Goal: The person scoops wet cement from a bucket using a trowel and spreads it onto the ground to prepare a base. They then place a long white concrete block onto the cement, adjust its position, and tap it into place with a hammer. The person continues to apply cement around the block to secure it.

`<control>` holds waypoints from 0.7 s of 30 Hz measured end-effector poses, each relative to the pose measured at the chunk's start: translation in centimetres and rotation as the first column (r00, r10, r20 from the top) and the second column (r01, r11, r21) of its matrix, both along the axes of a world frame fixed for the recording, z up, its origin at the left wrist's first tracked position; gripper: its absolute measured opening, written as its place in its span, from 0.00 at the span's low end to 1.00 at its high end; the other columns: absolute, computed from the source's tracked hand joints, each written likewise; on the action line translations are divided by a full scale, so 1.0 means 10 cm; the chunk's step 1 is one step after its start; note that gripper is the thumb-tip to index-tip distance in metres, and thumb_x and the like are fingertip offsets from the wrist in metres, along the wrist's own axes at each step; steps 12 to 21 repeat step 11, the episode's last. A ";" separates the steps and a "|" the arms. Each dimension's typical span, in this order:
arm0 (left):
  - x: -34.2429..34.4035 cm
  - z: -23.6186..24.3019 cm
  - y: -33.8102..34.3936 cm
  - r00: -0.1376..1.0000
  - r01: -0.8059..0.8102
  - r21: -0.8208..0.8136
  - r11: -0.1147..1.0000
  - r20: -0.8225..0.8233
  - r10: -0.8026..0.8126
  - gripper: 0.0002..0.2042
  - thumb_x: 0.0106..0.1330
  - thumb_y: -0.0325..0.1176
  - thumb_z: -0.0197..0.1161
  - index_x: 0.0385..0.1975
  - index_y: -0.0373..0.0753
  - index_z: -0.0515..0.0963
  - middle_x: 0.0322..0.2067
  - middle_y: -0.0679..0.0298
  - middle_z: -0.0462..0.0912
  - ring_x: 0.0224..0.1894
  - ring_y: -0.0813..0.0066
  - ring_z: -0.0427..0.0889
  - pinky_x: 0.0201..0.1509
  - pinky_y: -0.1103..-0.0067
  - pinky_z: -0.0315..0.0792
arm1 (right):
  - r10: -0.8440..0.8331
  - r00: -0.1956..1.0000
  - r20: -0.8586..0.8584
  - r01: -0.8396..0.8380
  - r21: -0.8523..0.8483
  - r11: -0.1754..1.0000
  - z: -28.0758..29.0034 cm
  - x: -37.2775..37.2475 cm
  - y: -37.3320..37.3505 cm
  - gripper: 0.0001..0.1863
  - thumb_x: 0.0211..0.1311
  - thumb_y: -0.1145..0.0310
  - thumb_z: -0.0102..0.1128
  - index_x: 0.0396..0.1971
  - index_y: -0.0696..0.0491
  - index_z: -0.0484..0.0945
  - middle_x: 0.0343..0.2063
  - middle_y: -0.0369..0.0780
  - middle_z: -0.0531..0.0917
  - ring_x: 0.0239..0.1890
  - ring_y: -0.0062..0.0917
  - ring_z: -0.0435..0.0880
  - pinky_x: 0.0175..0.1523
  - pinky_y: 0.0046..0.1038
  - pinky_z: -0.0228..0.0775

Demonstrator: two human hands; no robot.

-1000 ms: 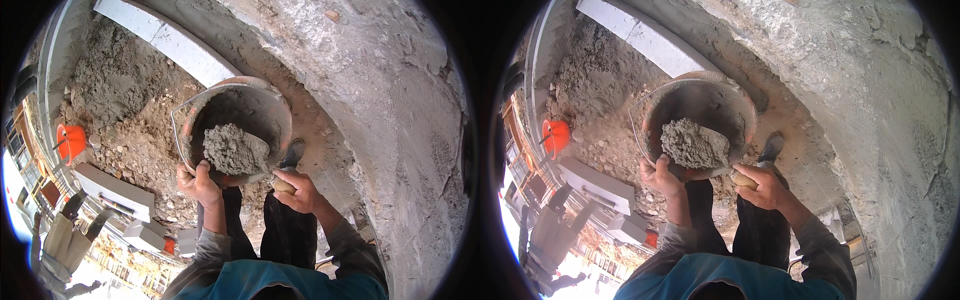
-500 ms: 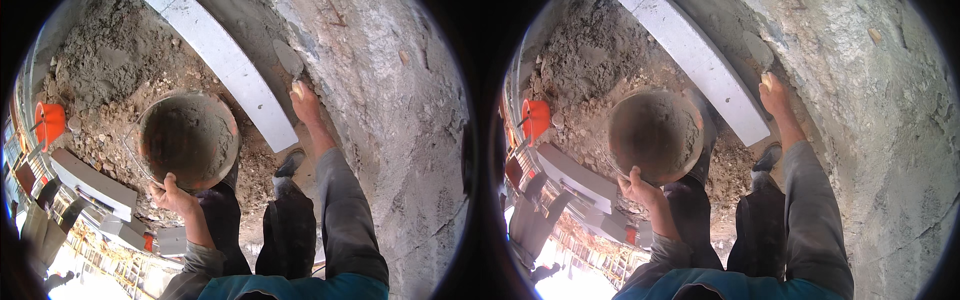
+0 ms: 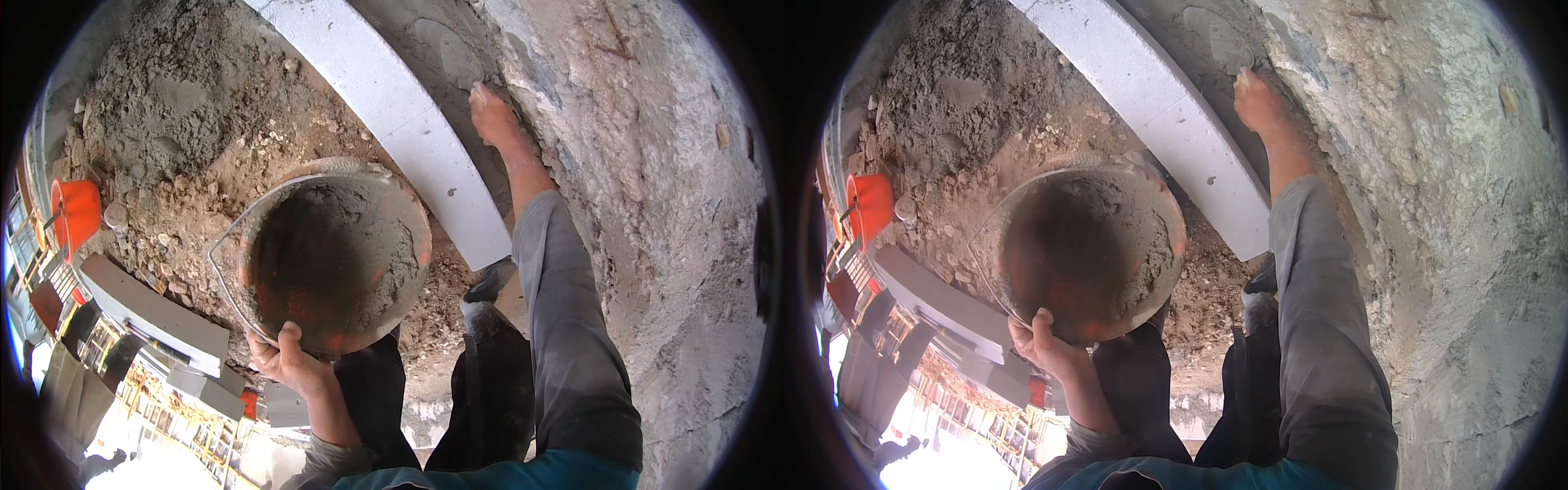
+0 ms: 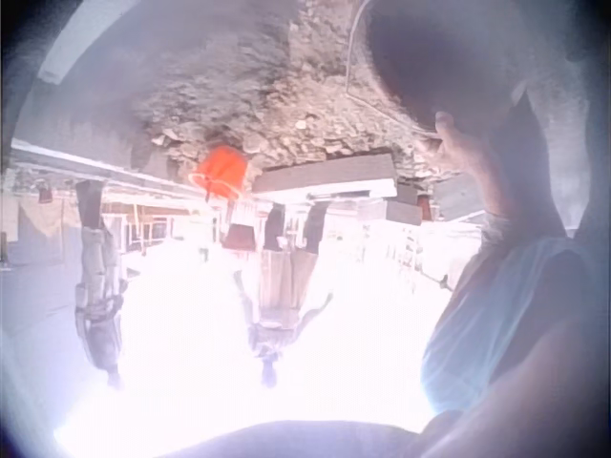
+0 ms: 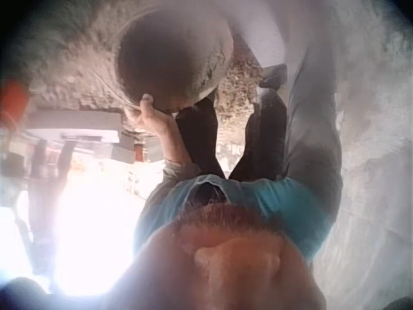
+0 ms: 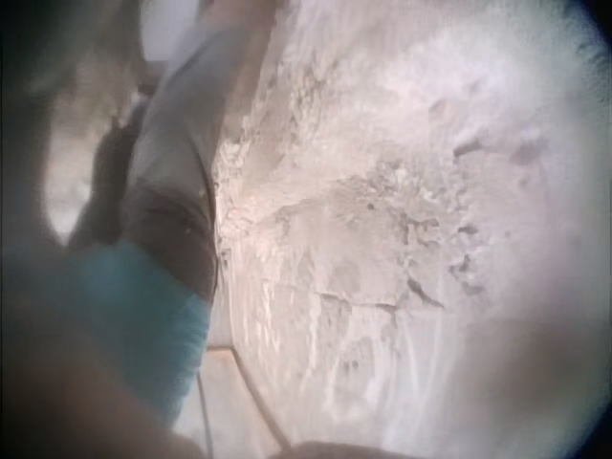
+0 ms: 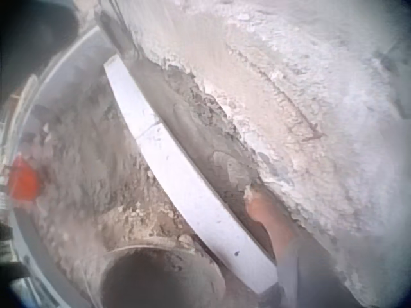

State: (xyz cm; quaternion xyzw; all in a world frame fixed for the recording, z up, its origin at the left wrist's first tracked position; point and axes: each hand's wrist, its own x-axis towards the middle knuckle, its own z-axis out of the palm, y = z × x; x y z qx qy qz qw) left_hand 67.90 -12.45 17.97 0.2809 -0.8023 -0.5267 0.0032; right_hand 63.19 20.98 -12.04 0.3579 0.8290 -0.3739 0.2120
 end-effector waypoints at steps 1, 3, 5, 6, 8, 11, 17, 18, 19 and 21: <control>-0.04 0.01 0.02 1.000 -0.007 -0.020 1.000 -0.013 0.006 0.11 0.54 0.20 0.53 0.37 0.34 0.75 0.34 0.64 0.77 0.33 0.79 0.74 0.41 0.82 0.72 | -0.007 1.000 -0.008 0.007 -0.031 0.999 0.05 0.22 -0.04 0.25 0.69 0.57 0.47 0.63 0.46 0.69 0.51 0.53 0.79 0.54 0.48 0.78 0.59 0.44 0.69; -0.05 0.05 0.06 1.000 0.001 -0.053 0.999 -0.002 -0.001 0.12 0.53 0.20 0.53 0.38 0.33 0.75 0.34 0.64 0.77 0.34 0.79 0.74 0.41 0.82 0.71 | 0.040 0.994 0.102 -0.037 -0.030 0.999 0.15 0.58 0.03 0.25 0.69 0.58 0.47 0.64 0.46 0.69 0.51 0.52 0.79 0.55 0.47 0.77 0.60 0.42 0.68; -0.11 0.07 0.10 0.999 -0.051 -0.058 0.997 -0.013 0.050 0.08 0.52 0.20 0.54 0.33 0.35 0.73 0.31 0.66 0.76 0.31 0.80 0.72 0.41 0.83 0.70 | 0.045 0.994 0.095 -0.044 -0.023 0.999 0.30 0.77 0.03 0.24 0.69 0.57 0.48 0.64 0.45 0.68 0.50 0.52 0.80 0.54 0.46 0.79 0.59 0.40 0.69; -0.15 0.06 0.12 0.997 -0.070 -0.052 0.996 -0.017 0.069 0.07 0.51 0.20 0.54 0.30 0.36 0.73 0.30 0.68 0.76 0.30 0.81 0.70 0.41 0.83 0.69 | 0.041 0.995 0.092 -0.041 -0.011 0.999 0.34 0.83 0.08 0.24 0.70 0.57 0.49 0.64 0.44 0.68 0.50 0.53 0.80 0.54 0.45 0.79 0.59 0.39 0.70; -0.20 0.07 0.20 0.997 -0.079 -0.013 0.997 -0.009 0.079 0.08 0.51 0.21 0.55 0.31 0.35 0.73 0.31 0.67 0.76 0.31 0.80 0.71 0.43 0.83 0.70 | -0.036 0.997 -0.074 0.034 -0.029 0.999 0.17 0.95 0.14 0.23 0.70 0.56 0.50 0.63 0.44 0.69 0.50 0.51 0.81 0.54 0.42 0.80 0.58 0.36 0.71; -0.15 0.02 0.13 0.998 -0.066 0.015 0.998 0.005 0.066 0.11 0.51 0.22 0.56 0.36 0.34 0.74 0.32 0.65 0.77 0.33 0.79 0.73 0.47 0.80 0.71 | -0.082 0.995 -0.060 0.076 -0.093 0.993 0.14 0.87 -0.03 0.23 0.70 0.56 0.50 0.63 0.43 0.69 0.50 0.50 0.82 0.53 0.39 0.81 0.57 0.34 0.72; -0.15 0.02 0.13 0.998 -0.066 0.015 0.998 0.005 0.066 0.11 0.51 0.22 0.56 0.36 0.34 0.74 0.32 0.65 0.77 0.33 0.79 0.73 0.47 0.80 0.71 | -0.082 0.995 -0.060 0.076 -0.093 0.993 0.14 0.87 -0.03 0.23 0.70 0.56 0.50 0.63 0.43 0.69 0.50 0.50 0.82 0.53 0.39 0.81 0.57 0.34 0.72; -0.15 0.02 0.13 0.998 -0.066 0.015 0.998 0.005 0.066 0.11 0.51 0.22 0.56 0.36 0.34 0.74 0.32 0.65 0.77 0.33 0.79 0.73 0.47 0.80 0.71 | -0.082 0.995 -0.060 0.076 -0.093 0.993 0.14 0.87 -0.03 0.23 0.70 0.56 0.50 0.63 0.43 0.69 0.50 0.50 0.82 0.53 0.39 0.81 0.57 0.34 0.72; -0.15 0.02 0.13 0.998 -0.066 0.015 0.998 0.005 0.066 0.11 0.51 0.22 0.56 0.36 0.34 0.74 0.32 0.65 0.77 0.33 0.79 0.73 0.47 0.80 0.71 | -0.082 0.995 -0.060 0.076 -0.093 0.993 0.14 0.87 -0.03 0.23 0.70 0.56 0.50 0.63 0.43 0.69 0.50 0.50 0.82 0.53 0.39 0.81 0.57 0.34 0.72; -0.15 0.02 0.13 0.998 -0.066 0.015 0.998 0.005 0.066 0.11 0.51 0.22 0.56 0.36 0.34 0.74 0.32 0.65 0.77 0.33 0.79 0.73 0.47 0.80 0.71 | -0.082 0.995 -0.060 0.076 -0.093 0.993 0.14 0.87 -0.03 0.23 0.70 0.56 0.50 0.63 0.43 0.69 0.50 0.50 0.82 0.53 0.39 0.81 0.57 0.34 0.72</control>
